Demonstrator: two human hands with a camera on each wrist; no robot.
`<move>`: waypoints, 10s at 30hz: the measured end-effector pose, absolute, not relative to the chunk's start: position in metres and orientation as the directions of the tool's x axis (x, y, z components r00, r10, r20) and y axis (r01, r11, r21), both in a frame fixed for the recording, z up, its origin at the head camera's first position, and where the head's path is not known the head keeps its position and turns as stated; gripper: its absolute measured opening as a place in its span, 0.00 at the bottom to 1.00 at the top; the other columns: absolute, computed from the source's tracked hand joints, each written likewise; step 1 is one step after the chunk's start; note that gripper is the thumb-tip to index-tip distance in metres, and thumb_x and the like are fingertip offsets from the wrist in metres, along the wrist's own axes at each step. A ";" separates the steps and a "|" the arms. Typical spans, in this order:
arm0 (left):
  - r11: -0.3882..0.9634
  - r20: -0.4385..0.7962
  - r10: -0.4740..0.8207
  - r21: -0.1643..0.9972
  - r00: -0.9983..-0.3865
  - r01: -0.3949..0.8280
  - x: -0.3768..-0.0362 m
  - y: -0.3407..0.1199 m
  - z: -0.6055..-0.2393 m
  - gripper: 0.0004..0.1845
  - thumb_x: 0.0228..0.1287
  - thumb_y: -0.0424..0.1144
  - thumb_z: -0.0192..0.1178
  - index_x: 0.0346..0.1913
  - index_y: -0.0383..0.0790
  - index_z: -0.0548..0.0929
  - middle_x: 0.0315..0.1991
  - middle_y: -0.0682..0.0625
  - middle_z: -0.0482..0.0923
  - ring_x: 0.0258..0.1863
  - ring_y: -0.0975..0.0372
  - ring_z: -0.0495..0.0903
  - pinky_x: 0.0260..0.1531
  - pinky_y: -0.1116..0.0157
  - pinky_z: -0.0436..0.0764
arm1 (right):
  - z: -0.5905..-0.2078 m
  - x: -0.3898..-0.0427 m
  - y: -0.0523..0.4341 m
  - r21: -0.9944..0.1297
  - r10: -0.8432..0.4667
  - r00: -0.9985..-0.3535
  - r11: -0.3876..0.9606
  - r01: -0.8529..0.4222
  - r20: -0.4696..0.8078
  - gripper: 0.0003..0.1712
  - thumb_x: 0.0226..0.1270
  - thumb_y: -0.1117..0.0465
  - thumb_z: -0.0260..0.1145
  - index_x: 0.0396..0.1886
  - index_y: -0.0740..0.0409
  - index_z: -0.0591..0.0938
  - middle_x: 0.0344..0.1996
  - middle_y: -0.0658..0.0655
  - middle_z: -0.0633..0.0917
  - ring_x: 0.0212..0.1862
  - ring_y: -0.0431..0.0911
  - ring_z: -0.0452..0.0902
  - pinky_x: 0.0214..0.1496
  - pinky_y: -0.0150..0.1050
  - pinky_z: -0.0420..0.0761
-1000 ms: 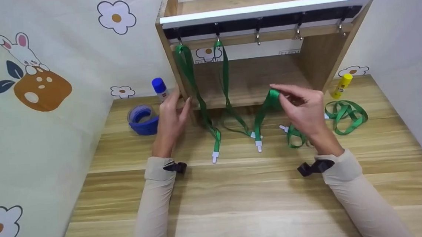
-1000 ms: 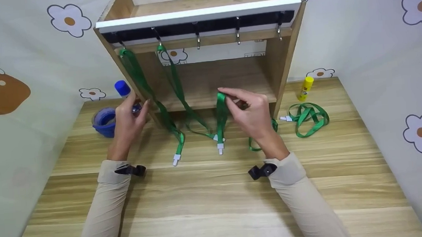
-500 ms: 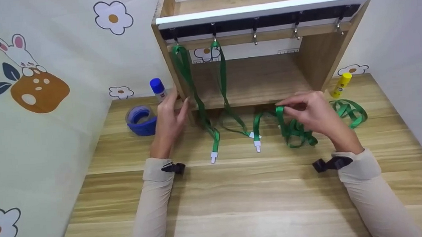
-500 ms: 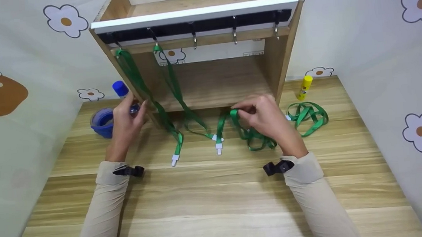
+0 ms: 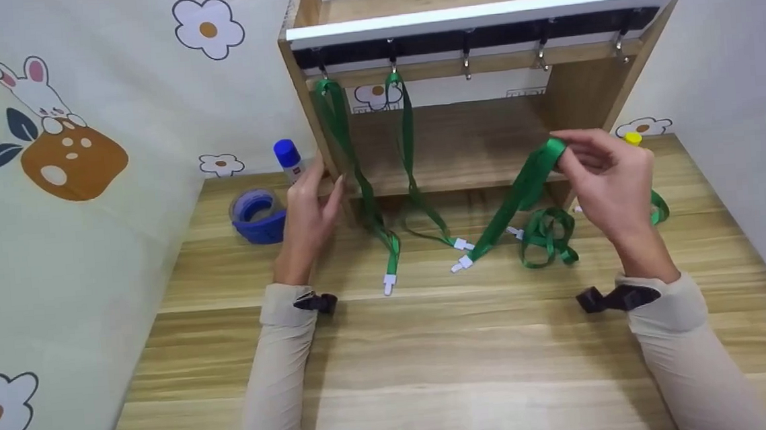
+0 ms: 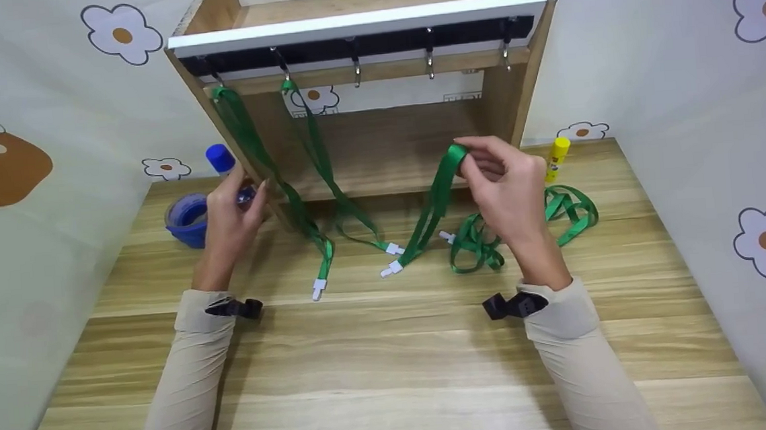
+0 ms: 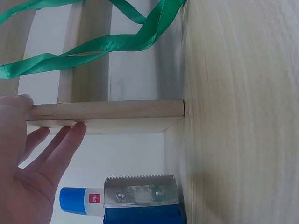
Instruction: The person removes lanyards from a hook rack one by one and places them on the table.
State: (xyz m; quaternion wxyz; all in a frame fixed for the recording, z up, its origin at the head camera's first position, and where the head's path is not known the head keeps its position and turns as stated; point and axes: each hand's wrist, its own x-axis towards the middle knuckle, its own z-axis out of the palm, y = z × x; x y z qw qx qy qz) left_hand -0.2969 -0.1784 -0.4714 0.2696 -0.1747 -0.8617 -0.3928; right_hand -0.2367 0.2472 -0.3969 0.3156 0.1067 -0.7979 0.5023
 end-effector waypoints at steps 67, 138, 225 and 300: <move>0.616 0.560 0.086 0.620 -0.824 0.486 -0.296 -0.179 -0.470 0.33 0.84 0.48 0.59 0.84 0.47 0.66 0.71 0.44 0.83 0.69 0.56 0.84 0.70 0.54 0.84 | -0.488 -0.266 0.188 -0.757 -0.305 -0.941 0.577 -0.307 0.149 0.12 0.70 0.74 0.67 0.42 0.56 0.91 0.43 0.59 0.94 0.47 0.52 0.93 0.48 0.40 0.92; 0.465 0.566 0.109 0.697 -0.817 0.545 -0.268 -0.079 -0.428 0.15 0.75 0.42 0.70 0.57 0.38 0.92 0.45 0.45 0.95 0.33 0.64 0.93 0.38 0.72 0.91 | -0.448 -0.270 0.294 -0.790 0.387 -0.764 0.559 -0.251 0.517 0.20 0.71 0.50 0.78 0.51 0.61 0.87 0.50 0.56 0.93 0.52 0.36 0.88 0.53 0.27 0.89; 0.396 0.798 0.331 0.368 -0.504 0.842 -0.239 -0.125 -0.373 0.13 0.73 0.29 0.69 0.57 0.42 0.93 0.49 0.49 0.94 0.48 0.62 0.92 0.54 0.68 0.90 | -0.450 -0.271 0.295 -0.833 0.456 -0.758 0.515 -0.203 0.467 0.19 0.72 0.51 0.77 0.53 0.57 0.88 0.54 0.54 0.92 0.55 0.37 0.87 0.58 0.31 0.89; 0.880 -0.105 0.430 0.270 -0.897 0.390 -0.250 -0.125 -0.458 0.08 0.75 0.29 0.65 0.43 0.43 0.93 0.39 0.47 0.89 0.35 0.57 0.82 0.44 0.52 0.91 | -0.452 -0.270 0.293 -0.841 0.441 -0.771 0.495 -0.217 0.459 0.18 0.72 0.52 0.77 0.53 0.58 0.89 0.53 0.55 0.92 0.54 0.37 0.86 0.57 0.30 0.89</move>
